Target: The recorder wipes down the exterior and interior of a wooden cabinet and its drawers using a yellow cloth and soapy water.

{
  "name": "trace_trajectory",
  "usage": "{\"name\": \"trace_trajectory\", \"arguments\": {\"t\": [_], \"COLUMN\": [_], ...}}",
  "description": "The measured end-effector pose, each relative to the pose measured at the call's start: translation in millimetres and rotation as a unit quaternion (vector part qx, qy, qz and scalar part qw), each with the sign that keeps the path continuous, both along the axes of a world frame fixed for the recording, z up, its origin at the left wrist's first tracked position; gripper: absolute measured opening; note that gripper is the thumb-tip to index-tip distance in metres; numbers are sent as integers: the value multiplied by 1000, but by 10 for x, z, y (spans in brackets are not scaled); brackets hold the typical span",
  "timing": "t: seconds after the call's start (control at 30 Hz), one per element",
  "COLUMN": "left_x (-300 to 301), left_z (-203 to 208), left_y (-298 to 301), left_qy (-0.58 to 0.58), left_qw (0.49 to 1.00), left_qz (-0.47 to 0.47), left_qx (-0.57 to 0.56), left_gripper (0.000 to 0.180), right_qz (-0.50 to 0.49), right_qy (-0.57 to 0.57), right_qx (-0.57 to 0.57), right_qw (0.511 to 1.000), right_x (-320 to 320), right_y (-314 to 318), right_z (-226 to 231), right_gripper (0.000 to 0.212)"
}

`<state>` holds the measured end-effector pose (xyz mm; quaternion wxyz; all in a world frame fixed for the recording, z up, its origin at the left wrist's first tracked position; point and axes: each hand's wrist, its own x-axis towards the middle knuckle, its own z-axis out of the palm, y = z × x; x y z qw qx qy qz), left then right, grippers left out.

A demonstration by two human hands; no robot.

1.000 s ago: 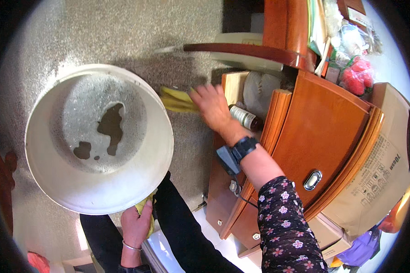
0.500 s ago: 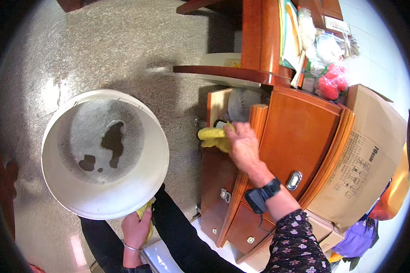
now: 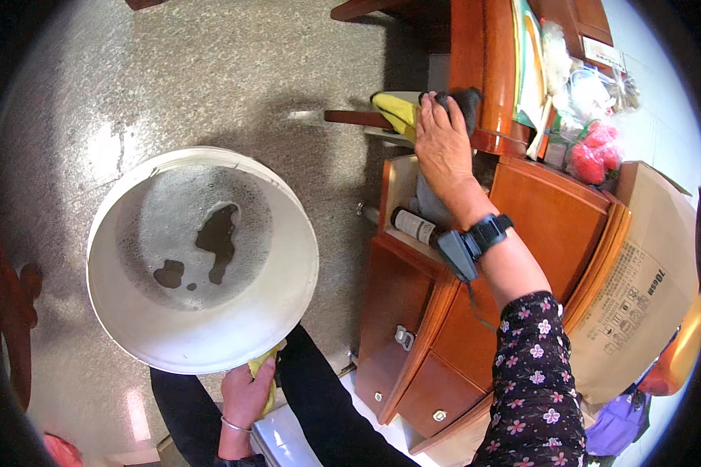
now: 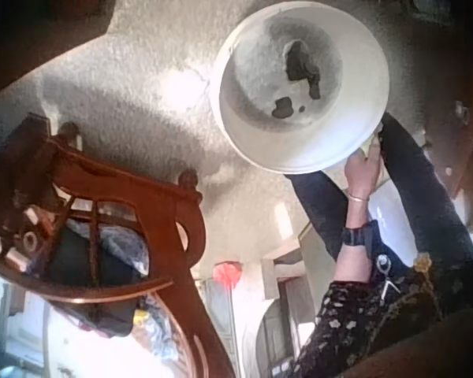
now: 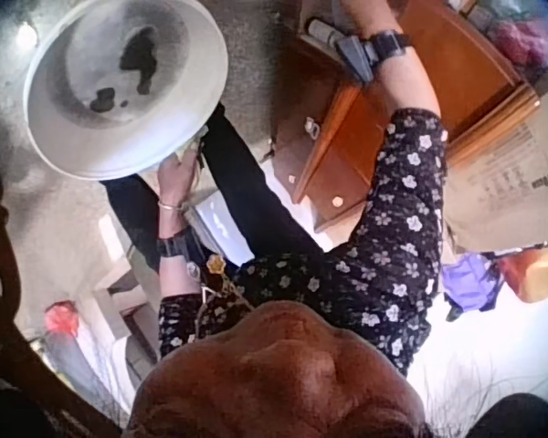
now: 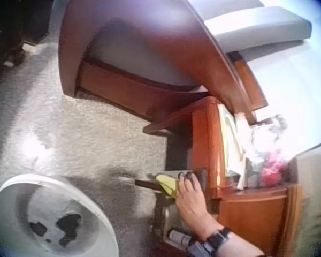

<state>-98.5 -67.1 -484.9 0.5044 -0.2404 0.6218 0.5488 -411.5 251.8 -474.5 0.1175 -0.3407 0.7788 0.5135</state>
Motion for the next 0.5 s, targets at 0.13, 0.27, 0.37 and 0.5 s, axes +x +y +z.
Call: {"name": "trace_trajectory", "arguments": {"t": [0.13, 0.27, 0.37, 0.5], "left_x": [-64, -122, -44, 14], "left_z": [78, 113, 131, 157], "left_y": [-15, -31, -38, -45], "left_qy": [-95, -207, -225, -208], "left_qw": [990, 964, 962, 965], "left_qz": [108, 168, 153, 159], "left_qx": [7, 2, -31, -34], "left_gripper": [41, 44, 42, 35], "right_qz": [-36, -58, -53, -63], "right_qy": [-1, -19, -31, -49], "right_qx": [7, 43, 56, 47], "right_qw": [999, 997, 997, 996], "right_x": [3, 9, 28, -24], "right_y": [-14, -8, -65, -27], "right_z": [-532, -1038, -1470, -2015], "right_gripper": [45, 43, 43, 43]}}
